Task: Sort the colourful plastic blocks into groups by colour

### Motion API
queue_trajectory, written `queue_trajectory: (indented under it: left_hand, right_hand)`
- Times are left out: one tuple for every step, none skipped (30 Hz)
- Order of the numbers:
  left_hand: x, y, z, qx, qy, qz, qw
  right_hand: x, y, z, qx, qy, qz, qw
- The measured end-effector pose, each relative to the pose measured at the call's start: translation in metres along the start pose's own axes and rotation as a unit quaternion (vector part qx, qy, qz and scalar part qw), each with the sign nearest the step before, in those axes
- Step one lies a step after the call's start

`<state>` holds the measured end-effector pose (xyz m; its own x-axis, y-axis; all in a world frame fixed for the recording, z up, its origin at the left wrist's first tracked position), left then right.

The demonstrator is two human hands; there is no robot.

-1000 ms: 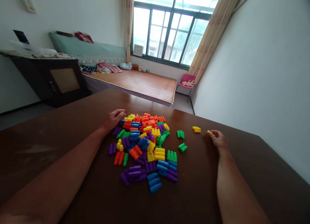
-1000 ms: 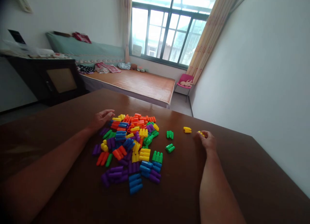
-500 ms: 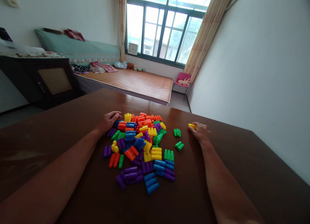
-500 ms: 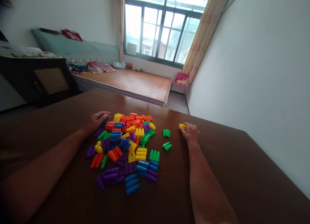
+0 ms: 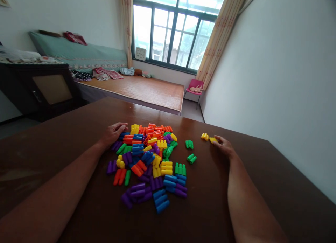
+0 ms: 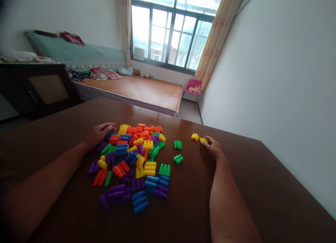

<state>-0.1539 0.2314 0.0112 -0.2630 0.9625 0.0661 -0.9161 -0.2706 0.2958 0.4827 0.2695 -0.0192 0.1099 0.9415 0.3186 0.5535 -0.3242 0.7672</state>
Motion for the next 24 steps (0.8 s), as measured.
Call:
queue_trajectory:
  left_hand:
    - [0.000,0.000,0.000,0.010,-0.002,-0.002,1.000]
    - [0.001,-0.001,-0.001,0.018,-0.003,-0.005,1.000]
    - [0.001,-0.001,-0.002,0.024,-0.004,-0.006,1.000]
    - [0.002,-0.001,-0.003,0.027,-0.004,-0.006,1.000]
    - [0.003,-0.001,-0.004,0.029,-0.005,-0.007,1.000]
    - [0.004,-0.001,-0.005,0.029,-0.006,-0.008,1.000]
    - [0.005,-0.001,-0.006,0.030,-0.008,-0.009,0.999]
    - [0.006,-0.001,-0.007,0.030,-0.010,-0.009,0.999]
    - [0.006,0.000,-0.008,0.030,-0.013,-0.009,0.999]
    - [0.007,0.000,-0.009,0.031,-0.015,-0.008,0.999]
    - [0.008,0.000,-0.009,0.032,-0.017,-0.007,0.999]
    - [0.008,0.000,-0.010,0.033,-0.020,-0.007,0.999]
    - [0.008,-0.001,-0.010,0.035,-0.024,-0.008,0.999]
    - [0.008,-0.001,-0.010,0.035,-0.027,-0.010,0.999]
    - [0.007,-0.002,-0.009,0.035,-0.029,-0.012,0.999]
    - [0.007,-0.003,-0.009,0.032,-0.030,-0.015,0.999]
    - [0.007,-0.004,-0.009,0.028,-0.031,-0.016,0.999]
    - [0.006,-0.004,-0.008,0.022,-0.031,-0.015,0.999]
    - [0.005,-0.004,-0.007,0.017,-0.033,-0.015,0.999]
    - [0.005,-0.005,-0.006,0.014,-0.035,-0.014,0.999]
    - [0.004,-0.005,-0.005,0.011,-0.037,-0.014,0.999]
    - [0.003,-0.005,-0.004,0.009,-0.039,-0.016,0.999]
    - [0.002,-0.006,-0.003,0.007,-0.040,-0.019,0.999]
    - [0.001,-0.006,-0.003,0.006,-0.042,-0.022,0.999]
  right_hand:
    - [0.000,-0.002,0.003,0.016,-0.005,-0.005,1.000]
    - [0.001,-0.005,0.005,0.024,-0.015,-0.006,1.000]
    - [0.001,-0.006,0.005,0.021,-0.026,-0.001,0.999]
    - [0.001,-0.004,0.003,0.007,-0.033,0.015,0.999]
    - [0.001,-0.002,-0.003,-0.008,-0.035,0.031,0.999]
    - [0.000,-0.001,-0.010,-0.023,-0.029,0.047,0.998]
    - [0.000,0.000,-0.021,-0.039,-0.015,0.061,0.997]
    - [-0.001,0.000,-0.032,-0.056,0.004,0.069,0.996]
    - [-0.002,-0.003,-0.042,-0.075,0.025,0.069,0.994]
    - [-0.002,-0.007,-0.051,-0.093,0.044,0.060,0.993]
    - [-0.004,-0.013,-0.058,-0.110,0.059,0.043,0.991]
    - [-0.005,-0.019,-0.062,-0.124,0.068,0.025,0.990]
    - [-0.006,-0.024,-0.064,-0.133,0.072,0.009,0.988]
    - [-0.007,-0.026,-0.066,-0.137,0.075,0.001,0.988]
    - [-0.008,-0.024,-0.070,-0.139,0.080,0.003,0.987]
    - [-0.008,-0.020,-0.076,-0.137,0.087,0.014,0.987]
    - [-0.010,-0.013,-0.087,-0.131,0.096,0.030,0.986]
    - [-0.012,-0.007,-0.101,-0.115,0.109,0.037,0.987]
    - [-0.014,-0.005,-0.121,-0.087,0.129,0.021,0.988]
    - [-0.019,-0.008,-0.145,-0.050,0.153,-0.017,0.987]
    - [-0.027,-0.018,-0.174,0.000,0.182,-0.091,0.979]
    - [-0.042,-0.032,-0.205,0.050,0.211,-0.189,0.958]
    - [-0.061,-0.046,-0.236,0.083,0.236,-0.280,0.927]
    - [-0.080,-0.057,-0.262,0.091,0.251,-0.353,0.897]
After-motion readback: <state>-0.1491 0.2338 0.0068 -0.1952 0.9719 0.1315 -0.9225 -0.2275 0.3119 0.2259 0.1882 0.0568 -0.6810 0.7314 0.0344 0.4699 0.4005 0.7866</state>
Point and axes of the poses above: each hand's wrist, its own x-axis towards the middle knuckle, its own y-axis out of the back of the hand, z = x × y, the point moved 10 cm from there along x, towards the middle knuckle, and after that the axes turned 7 degrees about y, right-handed, at the moved point
